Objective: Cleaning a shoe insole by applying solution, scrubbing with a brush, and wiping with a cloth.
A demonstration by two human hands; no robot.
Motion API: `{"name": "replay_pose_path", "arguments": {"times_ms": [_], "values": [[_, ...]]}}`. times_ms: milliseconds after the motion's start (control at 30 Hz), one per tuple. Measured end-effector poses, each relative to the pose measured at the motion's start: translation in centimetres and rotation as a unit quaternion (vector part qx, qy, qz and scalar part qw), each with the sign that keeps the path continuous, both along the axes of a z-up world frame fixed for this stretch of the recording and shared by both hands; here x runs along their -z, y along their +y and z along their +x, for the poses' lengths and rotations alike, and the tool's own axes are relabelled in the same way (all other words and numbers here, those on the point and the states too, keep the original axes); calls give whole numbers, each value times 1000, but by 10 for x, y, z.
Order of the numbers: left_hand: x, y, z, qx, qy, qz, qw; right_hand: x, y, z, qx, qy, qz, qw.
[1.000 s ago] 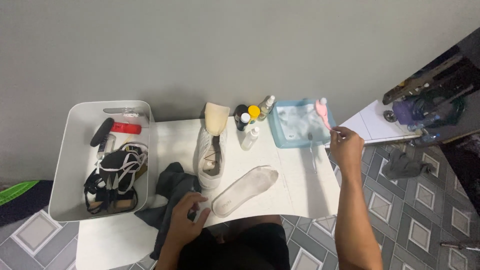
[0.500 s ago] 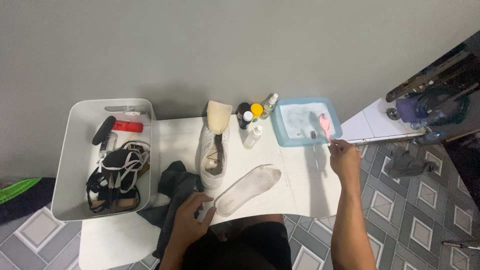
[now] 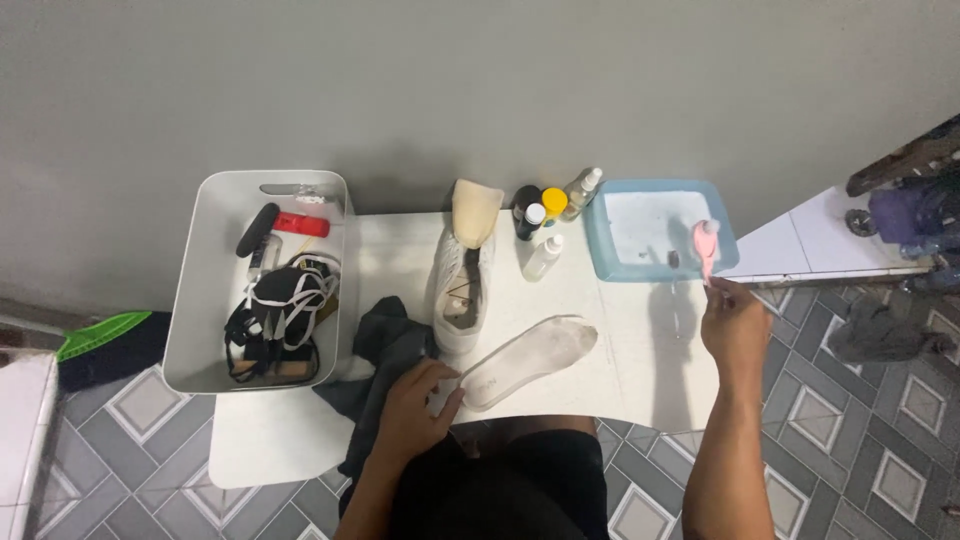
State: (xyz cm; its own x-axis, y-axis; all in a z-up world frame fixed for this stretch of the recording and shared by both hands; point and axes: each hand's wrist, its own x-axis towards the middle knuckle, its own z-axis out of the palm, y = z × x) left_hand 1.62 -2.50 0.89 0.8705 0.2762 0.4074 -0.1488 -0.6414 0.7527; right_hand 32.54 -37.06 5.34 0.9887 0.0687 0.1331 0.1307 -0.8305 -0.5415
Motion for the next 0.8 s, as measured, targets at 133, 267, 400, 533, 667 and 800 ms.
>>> {"name": "replay_pose_path", "arguments": {"times_ms": [133, 267, 400, 533, 667, 800], "values": [[3, -1, -1, 0, 14, -11, 1000, -3, 3, -5, 30, -11, 19, 999], [6, -2, -1, -3, 40, -5, 999, -21, 16, -17, 49, -2, 60, 997], [3, -2, 1, 4, 16, 5, 1000, -22, 13, -16, 34, 54, 33, 997], [7, -3, 1, -7, 26, 17, 999, -18, 13, -14, -15, -59, 83, 995], [13, -3, 0, -13, 51, 18, 998, -5, 1, -4, -18, 2, 5, 1000], [13, -3, 0, -17, 51, 31, 998, -25, 8, -24, -12, -34, 37, 999]]}}
